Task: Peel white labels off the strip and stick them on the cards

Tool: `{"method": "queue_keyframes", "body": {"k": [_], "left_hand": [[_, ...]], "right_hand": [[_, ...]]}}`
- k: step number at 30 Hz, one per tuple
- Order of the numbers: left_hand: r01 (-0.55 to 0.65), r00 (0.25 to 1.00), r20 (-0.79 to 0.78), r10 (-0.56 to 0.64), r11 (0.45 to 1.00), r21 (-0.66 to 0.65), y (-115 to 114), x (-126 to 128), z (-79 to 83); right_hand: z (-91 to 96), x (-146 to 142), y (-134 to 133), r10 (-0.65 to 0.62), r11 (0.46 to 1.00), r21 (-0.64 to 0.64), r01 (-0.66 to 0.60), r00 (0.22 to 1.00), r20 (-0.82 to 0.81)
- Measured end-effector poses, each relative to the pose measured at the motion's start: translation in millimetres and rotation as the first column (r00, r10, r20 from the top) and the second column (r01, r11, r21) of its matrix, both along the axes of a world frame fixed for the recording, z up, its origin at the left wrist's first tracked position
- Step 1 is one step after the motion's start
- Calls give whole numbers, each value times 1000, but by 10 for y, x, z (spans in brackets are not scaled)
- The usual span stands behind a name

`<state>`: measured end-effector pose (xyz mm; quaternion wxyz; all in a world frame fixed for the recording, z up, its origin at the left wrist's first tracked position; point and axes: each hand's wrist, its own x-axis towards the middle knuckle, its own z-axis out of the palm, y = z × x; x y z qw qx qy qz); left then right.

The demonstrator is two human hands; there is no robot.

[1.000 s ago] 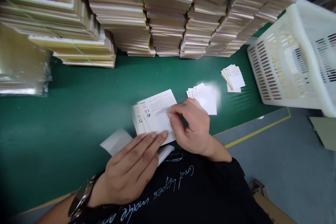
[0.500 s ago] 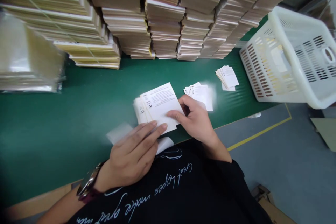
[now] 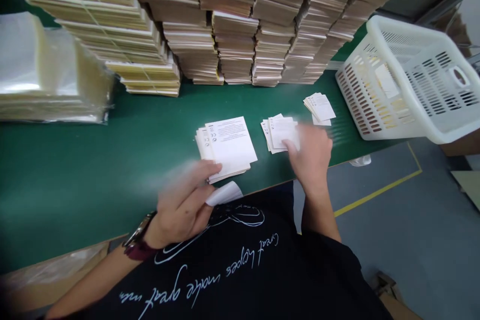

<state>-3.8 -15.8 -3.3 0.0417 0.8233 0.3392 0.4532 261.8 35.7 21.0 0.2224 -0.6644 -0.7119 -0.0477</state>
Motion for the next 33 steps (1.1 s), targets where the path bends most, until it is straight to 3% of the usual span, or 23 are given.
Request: {"method": "queue_keyframes", "body": {"k": [2, 3, 5, 6, 7, 10, 13, 16, 19, 21, 23, 25, 28, 33], "left_hand": [[-64, 996, 58, 63, 998, 8, -6, -24, 13], [-84, 994, 67, 84, 996, 3, -6, -34, 24], [-96, 994, 58, 97, 995, -17, -2, -45, 50], [-97, 994, 48, 98, 995, -22, 0, -46, 60], [-104, 994, 41, 105, 994, -20, 1, -43, 68], [-191, 981, 50, 189, 981, 46, -6, -22, 72], [-156, 988, 29, 153, 974, 167, -15, -7, 65], [28, 999, -39, -23, 992, 124, -4, -12, 66], [58, 998, -23, -57, 998, 35, 17, -11, 60], [33, 999, -10, -33, 999, 40, 27, 4, 45], [20, 999, -27, -18, 998, 52, 31, 25, 26], [17, 998, -63, -14, 999, 46, 31, 43, 10], [17, 993, -121, -11, 999, 44, 27, 49, 0], [15, 988, -155, -9, 999, 36, 16, 32, 7]], "right_hand": [[69, -71, -169, 237, 968, -37, -247, 955, -177], [104, -156, -260, 406, 899, -41, -436, 865, -295], [151, -369, -414, 660, 694, 53, -718, 606, -444], [158, -473, -465, 712, 628, 113, -770, 510, -484], [154, -562, -497, 723, 611, 167, -774, 460, -516], [109, -703, -502, 643, 682, 223, -697, 424, -638], [73, -705, -470, 645, 681, 242, -691, 410, -645], [65, -669, -473, 740, 666, 334, -667, 538, -404], [73, -631, -462, 715, 633, 525, -568, 690, -115], [93, -613, -401, 627, 695, 561, -450, 760, -168], [128, -619, -288, 485, 837, 450, -311, 803, -347], [166, -661, -151, 345, 932, 273, -237, 810, -475], [190, -767, 19, 270, 961, 88, -264, 808, -524], [138, -858, 113, 268, 949, -4, -314, 818, -508]]}}
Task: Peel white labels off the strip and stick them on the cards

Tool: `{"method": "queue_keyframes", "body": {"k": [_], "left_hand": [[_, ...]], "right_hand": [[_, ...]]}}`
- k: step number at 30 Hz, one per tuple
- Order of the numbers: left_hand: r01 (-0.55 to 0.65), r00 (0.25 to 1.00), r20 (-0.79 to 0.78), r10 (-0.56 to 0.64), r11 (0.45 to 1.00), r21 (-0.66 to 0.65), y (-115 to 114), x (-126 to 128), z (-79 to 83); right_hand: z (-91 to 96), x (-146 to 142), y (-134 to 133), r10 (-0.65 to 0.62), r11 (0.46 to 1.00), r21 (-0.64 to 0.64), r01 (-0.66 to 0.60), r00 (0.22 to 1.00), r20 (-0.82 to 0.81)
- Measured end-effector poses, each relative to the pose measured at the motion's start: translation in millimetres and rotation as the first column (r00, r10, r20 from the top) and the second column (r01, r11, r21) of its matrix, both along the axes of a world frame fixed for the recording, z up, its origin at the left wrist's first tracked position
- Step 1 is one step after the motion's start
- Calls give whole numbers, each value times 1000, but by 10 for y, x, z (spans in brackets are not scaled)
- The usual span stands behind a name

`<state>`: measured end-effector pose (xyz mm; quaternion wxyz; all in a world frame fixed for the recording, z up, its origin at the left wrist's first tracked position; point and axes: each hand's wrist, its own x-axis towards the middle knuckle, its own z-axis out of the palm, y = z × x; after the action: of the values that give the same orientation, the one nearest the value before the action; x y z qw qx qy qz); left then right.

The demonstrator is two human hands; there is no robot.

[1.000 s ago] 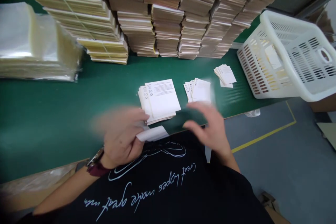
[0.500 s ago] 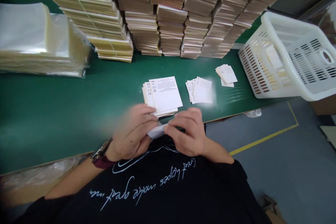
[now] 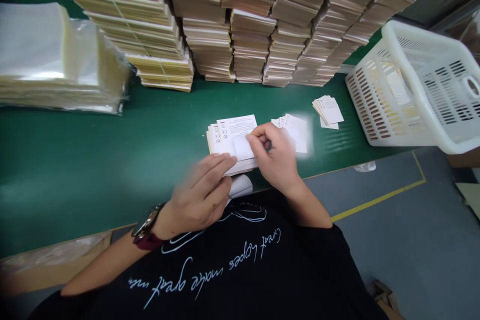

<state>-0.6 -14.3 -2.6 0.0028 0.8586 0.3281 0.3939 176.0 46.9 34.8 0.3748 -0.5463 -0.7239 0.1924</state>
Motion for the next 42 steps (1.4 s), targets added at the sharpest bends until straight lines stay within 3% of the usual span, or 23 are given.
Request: {"method": "queue_keyframes", "body": {"k": [3, 7, 10, 12, 14, 18, 21, 23, 26, 29, 32, 35, 37, 38, 40, 42], "left_hand": [[-6, 1000, -17, 5, 1000, -30, -3, 0, -1], [-13, 1000, -26, 13, 1000, -22, -1, 12, -15], [-8, 1000, -21, 8, 1000, -12, 2, 17, -19], [-2, 1000, -19, 1, 1000, -23, 3, 15, -18], [5, 1000, -11, -5, 999, -41, 1, 10, -20], [23, 1000, 10, -23, 999, -46, -2, -3, -40], [30, 999, 18, -29, 999, -32, -4, -11, -53], [26, 1000, 14, -25, 999, -30, -2, -12, -52], [32, 999, -1, -32, 999, -26, 6, -1, -39], [28, 1000, -3, -28, 1000, -6, 14, 14, -29], [5, 999, 48, -5, 1000, 18, 11, 7, -35], [-65, 986, 155, 60, 997, 32, -6, -33, -32], [-113, 976, 189, 106, 993, 26, -16, -62, -8], [-128, 973, 194, 121, 992, 19, -19, -72, 10], [-146, 970, 199, 143, 989, -2, -20, -79, 47], [-169, 964, 205, 170, 985, -24, -16, -72, 68]], "right_hand": [[-33, -2, -11, 15, 1000, 19, -17, 996, 91], [-46, -38, -49, -1, 987, 150, -53, 941, 338], [-40, -13, -15, -85, 992, 119, 39, 909, 407], [-36, 64, 61, -173, 985, 56, 164, 914, 367], [-35, 164, 149, -184, 977, -48, 206, 939, 289], [-59, 280, 217, 43, 949, -314, -41, 999, -2], [-103, 261, 178, 84, 917, -364, -164, 971, -224], [-117, 223, 142, 96, 909, -364, -201, 953, -286], [-92, 174, 89, 111, 950, -276, -149, 983, -148], [-73, 244, 67, 21, 1000, -23, -20, 998, 67], [-122, 525, 92, -124, 991, 76, 111, 972, 199], [-174, 842, 51, -266, 964, 115, 240, 873, 408], [-154, 910, -79, -315, 947, 201, 251, 850, 423], [-124, 882, -174, -275, 954, 218, 205, 887, 372], [-45, 722, -381, 7, 983, 180, -46, 978, 210], [19, 498, -545, 350, 925, 138, -353, 936, 45]]}}
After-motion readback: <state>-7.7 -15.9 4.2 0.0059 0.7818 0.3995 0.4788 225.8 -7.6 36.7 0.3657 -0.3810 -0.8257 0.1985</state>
